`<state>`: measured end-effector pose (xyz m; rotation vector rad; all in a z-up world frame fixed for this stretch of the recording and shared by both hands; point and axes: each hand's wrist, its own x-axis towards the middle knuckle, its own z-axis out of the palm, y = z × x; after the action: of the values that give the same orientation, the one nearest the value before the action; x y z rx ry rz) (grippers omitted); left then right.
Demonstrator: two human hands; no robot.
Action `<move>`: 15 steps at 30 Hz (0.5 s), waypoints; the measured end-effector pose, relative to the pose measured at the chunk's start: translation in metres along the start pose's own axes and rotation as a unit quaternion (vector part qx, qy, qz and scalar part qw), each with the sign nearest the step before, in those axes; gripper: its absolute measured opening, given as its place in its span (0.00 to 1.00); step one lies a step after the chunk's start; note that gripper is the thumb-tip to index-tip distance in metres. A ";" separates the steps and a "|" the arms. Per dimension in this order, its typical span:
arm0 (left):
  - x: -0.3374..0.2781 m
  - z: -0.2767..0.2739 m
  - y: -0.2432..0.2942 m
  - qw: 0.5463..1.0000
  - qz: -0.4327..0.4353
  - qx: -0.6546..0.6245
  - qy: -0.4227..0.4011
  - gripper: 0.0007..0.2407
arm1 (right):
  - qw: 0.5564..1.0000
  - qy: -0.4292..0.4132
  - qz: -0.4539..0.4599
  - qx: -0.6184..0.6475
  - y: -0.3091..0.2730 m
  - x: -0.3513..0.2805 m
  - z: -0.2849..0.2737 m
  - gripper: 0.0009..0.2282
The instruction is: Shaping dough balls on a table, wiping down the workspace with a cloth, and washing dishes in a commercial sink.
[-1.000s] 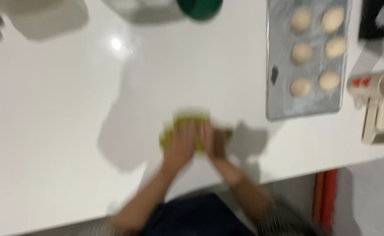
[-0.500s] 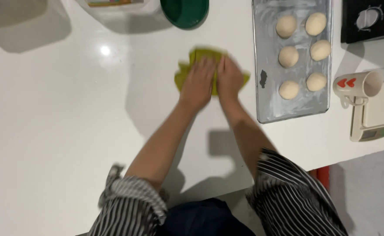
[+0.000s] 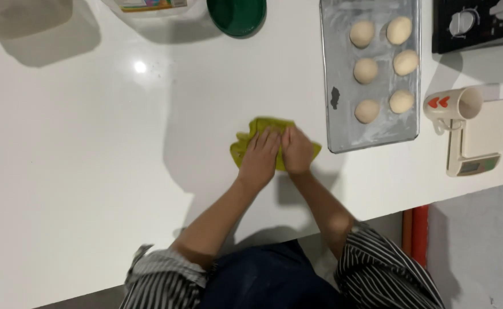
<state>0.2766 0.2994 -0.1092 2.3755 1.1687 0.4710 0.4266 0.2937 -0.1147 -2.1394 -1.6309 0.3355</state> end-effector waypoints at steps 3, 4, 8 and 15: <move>-0.032 0.025 0.006 0.997 0.011 -0.012 -0.073 0.22 | 0.998 -0.012 -0.047 -0.032 0.029 -0.034 0.008 0.11; -0.032 0.023 0.004 0.997 0.009 -0.040 -0.059 0.21 | 0.997 -0.017 -0.062 -0.032 0.034 -0.034 0.011 0.11; 0.032 0.012 -0.003 0.998 -0.004 -0.063 0.020 0.21 | 0.997 -0.031 -0.011 -0.068 0.036 0.044 0.008 0.13; -0.007 0.014 0.016 0.994 -0.053 0.055 0.083 0.23 | 0.971 -0.104 -0.192 0.094 0.006 0.025 -0.031 0.18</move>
<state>0.2898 0.2811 -0.1131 2.3892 1.4203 0.5909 0.4527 0.3106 -0.0887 -1.6504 -1.9947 0.5794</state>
